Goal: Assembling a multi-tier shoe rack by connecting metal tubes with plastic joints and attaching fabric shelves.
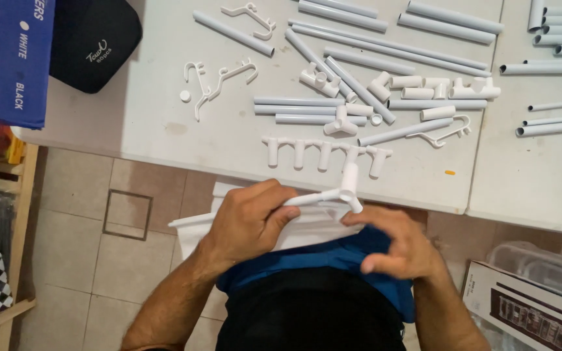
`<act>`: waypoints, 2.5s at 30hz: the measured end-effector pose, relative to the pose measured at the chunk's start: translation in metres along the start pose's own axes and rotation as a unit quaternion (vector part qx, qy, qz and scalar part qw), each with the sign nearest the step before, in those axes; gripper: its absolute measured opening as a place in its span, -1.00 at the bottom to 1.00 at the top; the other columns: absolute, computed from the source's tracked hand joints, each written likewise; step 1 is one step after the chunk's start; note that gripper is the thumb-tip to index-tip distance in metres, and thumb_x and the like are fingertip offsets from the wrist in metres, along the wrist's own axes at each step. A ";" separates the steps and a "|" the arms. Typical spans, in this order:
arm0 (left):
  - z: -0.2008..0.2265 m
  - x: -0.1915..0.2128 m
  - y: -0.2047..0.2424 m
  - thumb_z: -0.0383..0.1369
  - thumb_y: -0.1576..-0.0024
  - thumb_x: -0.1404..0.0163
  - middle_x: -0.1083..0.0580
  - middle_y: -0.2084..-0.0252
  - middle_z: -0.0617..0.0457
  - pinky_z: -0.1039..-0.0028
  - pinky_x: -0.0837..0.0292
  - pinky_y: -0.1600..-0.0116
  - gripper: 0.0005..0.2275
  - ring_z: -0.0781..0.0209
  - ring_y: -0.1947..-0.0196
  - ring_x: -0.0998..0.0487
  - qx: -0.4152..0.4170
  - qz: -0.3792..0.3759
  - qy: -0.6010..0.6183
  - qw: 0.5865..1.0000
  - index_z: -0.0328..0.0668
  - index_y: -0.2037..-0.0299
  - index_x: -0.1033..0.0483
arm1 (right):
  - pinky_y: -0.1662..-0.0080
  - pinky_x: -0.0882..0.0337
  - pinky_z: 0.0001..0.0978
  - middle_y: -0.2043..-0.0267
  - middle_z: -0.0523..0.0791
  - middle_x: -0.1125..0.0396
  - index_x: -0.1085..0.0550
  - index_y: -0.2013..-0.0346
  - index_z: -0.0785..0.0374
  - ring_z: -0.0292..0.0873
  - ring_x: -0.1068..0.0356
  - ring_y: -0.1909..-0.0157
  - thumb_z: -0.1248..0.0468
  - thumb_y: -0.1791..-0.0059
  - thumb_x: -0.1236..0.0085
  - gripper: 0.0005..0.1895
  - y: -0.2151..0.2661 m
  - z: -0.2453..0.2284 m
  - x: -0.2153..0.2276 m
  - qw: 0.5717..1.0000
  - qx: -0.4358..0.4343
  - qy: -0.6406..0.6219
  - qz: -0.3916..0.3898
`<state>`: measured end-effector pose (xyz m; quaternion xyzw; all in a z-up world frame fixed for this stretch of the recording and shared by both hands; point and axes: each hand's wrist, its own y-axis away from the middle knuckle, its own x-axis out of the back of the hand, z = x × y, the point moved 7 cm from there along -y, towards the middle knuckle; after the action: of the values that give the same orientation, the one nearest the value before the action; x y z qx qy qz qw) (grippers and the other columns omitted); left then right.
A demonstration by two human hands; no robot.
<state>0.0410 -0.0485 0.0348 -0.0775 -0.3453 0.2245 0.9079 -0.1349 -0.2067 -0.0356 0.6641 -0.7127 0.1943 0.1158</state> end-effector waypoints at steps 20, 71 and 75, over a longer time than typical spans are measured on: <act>-0.040 0.117 0.095 -0.12 -0.24 0.00 -0.46 0.40 0.07 0.48 -0.38 0.29 -0.67 0.28 0.42 -0.44 0.134 0.313 0.021 0.940 -0.31 0.25 -0.50 | 0.15 -0.68 -0.31 0.24 0.01 -0.53 -0.53 0.21 0.28 -0.10 -0.62 0.23 0.40 0.12 -0.28 -0.80 0.073 -0.001 0.089 0.944 0.054 -0.166 0.281; -0.142 0.062 0.082 -0.09 -0.17 0.03 -0.48 0.35 0.17 0.40 -0.37 0.28 -0.61 0.28 0.38 -0.42 0.414 0.217 -0.017 0.884 -0.16 -0.07 -0.47 | 0.49 -0.02 -0.27 0.78 -0.19 0.05 -0.16 0.81 0.25 -0.22 0.03 0.65 0.04 0.21 -0.30 -0.45 0.107 0.070 0.029 0.924 -0.254 0.194 0.211; -0.142 0.062 0.079 -0.16 -0.17 0.01 -0.39 0.46 0.24 0.42 -0.27 0.33 -0.71 0.30 0.48 -0.31 0.455 0.178 -0.028 0.872 -0.10 -0.01 -0.50 | 0.36 -0.18 -0.32 0.71 -0.17 -0.06 -0.49 0.64 0.21 -0.20 -0.03 0.53 0.06 0.18 -0.33 -0.68 0.117 0.090 0.017 0.917 -0.300 0.197 0.174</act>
<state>0.1477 0.0521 -0.0584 0.2901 -0.2109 0.5163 0.7777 -0.2444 -0.2555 -0.1240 0.4117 -0.8046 0.1157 0.4120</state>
